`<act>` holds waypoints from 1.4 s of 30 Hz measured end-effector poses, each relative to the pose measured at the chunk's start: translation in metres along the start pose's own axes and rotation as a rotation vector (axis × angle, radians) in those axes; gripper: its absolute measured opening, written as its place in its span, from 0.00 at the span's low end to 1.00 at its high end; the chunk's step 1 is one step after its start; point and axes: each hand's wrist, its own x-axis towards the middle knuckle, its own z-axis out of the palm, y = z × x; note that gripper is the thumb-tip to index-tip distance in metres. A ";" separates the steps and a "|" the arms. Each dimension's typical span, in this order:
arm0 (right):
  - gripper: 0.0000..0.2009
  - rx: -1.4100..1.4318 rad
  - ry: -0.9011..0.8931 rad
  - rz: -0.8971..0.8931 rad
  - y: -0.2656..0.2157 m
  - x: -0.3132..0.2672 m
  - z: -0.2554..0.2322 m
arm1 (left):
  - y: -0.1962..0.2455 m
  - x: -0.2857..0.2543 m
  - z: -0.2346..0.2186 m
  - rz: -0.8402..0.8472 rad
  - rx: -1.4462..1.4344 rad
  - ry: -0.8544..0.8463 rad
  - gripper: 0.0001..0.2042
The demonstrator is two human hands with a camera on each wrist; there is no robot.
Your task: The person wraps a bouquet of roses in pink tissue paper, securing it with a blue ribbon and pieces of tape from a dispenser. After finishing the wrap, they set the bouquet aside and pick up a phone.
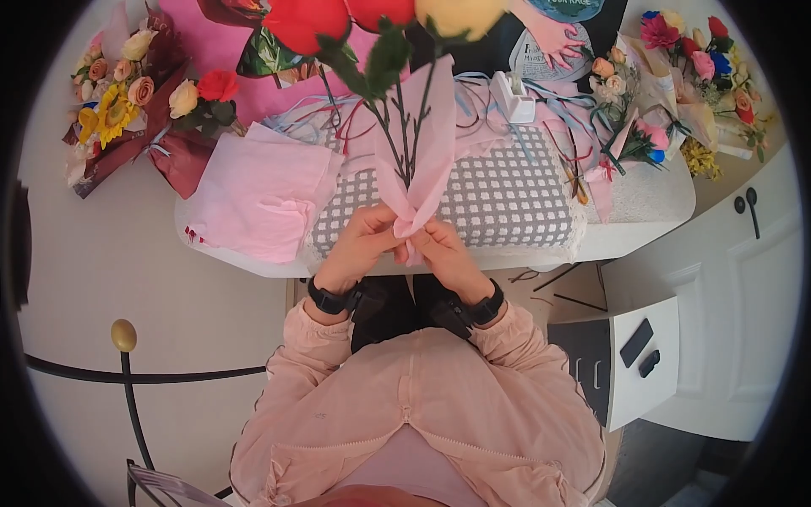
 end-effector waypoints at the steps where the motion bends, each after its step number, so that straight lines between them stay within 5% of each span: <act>1: 0.15 0.021 -0.020 0.001 0.002 0.000 -0.002 | -0.001 -0.001 -0.001 -0.015 -0.003 0.006 0.10; 7: 0.15 -0.248 0.100 0.212 -0.012 0.001 -0.008 | -0.021 0.005 0.001 0.066 -0.028 0.184 0.09; 13: 0.12 -0.471 0.453 -0.191 -0.053 0.015 -0.005 | -0.037 0.012 -0.003 0.211 0.150 0.392 0.09; 20: 0.12 -0.944 0.583 -0.557 -0.106 0.051 0.034 | -0.038 0.015 0.014 0.266 0.273 0.437 0.08; 23: 0.07 -0.927 0.548 -0.442 -0.120 0.064 0.032 | -0.040 0.013 0.016 0.291 0.290 0.433 0.08; 29: 0.09 -0.286 0.387 -0.206 -0.126 0.087 0.018 | -0.040 0.005 0.012 0.320 0.279 0.360 0.09; 38: 0.08 -0.345 0.191 -0.150 -0.133 0.110 0.012 | -0.040 0.001 0.009 0.237 0.240 0.359 0.09; 42: 0.10 -0.314 -0.086 -0.150 -0.152 0.115 0.001 | -0.043 0.000 0.011 0.235 0.189 0.388 0.07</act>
